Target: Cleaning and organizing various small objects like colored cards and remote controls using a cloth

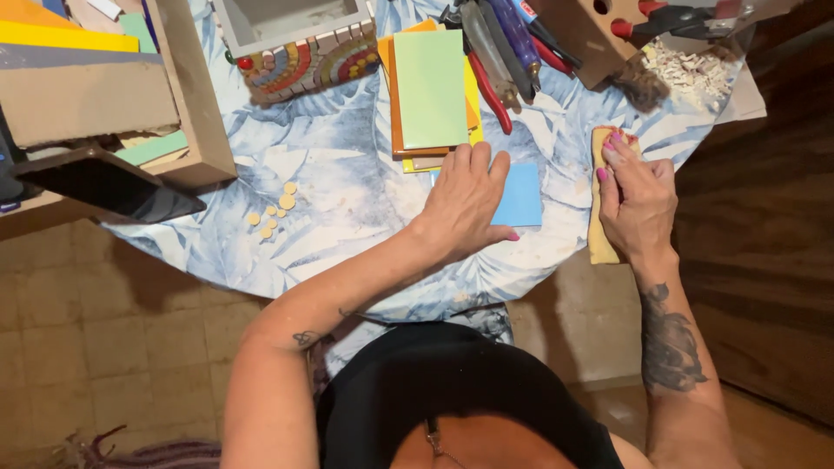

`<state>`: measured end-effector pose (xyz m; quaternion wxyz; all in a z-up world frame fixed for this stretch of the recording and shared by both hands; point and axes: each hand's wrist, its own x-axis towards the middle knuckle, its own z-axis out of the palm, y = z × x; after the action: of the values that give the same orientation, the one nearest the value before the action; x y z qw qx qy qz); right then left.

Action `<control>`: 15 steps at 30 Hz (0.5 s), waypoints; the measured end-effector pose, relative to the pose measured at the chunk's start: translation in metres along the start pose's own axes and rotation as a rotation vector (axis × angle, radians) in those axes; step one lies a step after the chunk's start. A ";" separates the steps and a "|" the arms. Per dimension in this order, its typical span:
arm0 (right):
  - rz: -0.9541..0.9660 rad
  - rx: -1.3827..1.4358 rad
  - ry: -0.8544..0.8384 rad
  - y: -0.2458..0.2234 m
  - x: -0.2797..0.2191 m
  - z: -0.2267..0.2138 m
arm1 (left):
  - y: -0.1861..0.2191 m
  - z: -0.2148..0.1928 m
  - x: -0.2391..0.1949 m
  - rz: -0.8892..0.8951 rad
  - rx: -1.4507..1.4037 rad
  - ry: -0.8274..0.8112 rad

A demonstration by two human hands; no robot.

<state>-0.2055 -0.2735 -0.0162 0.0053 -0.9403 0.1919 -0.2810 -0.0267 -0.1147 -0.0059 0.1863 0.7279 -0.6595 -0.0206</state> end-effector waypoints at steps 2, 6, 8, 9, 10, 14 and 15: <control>-0.006 -0.010 0.005 0.003 -0.001 0.001 | 0.007 0.003 0.002 -0.073 0.008 -0.041; -0.004 0.003 0.008 -0.001 0.001 0.000 | 0.016 0.013 0.010 -0.160 -0.015 -0.073; 0.007 0.007 0.009 -0.003 0.002 -0.001 | 0.016 0.012 0.019 -0.108 0.106 -0.059; 0.006 0.007 0.006 -0.003 0.001 -0.001 | 0.018 0.018 0.020 -0.109 0.104 -0.060; 0.004 0.002 0.007 -0.002 0.001 0.000 | 0.018 0.024 0.023 -0.140 0.067 -0.068; 0.004 0.002 0.016 0.001 -0.001 0.003 | 0.020 0.034 0.039 -0.280 0.033 -0.266; -0.001 0.003 0.018 0.000 0.000 0.002 | 0.022 0.029 0.041 -0.283 0.035 -0.262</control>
<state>-0.2041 -0.2736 -0.0176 0.0047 -0.9378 0.1910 -0.2899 -0.0503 -0.1627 -0.0174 0.0815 0.8075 -0.5696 -0.1297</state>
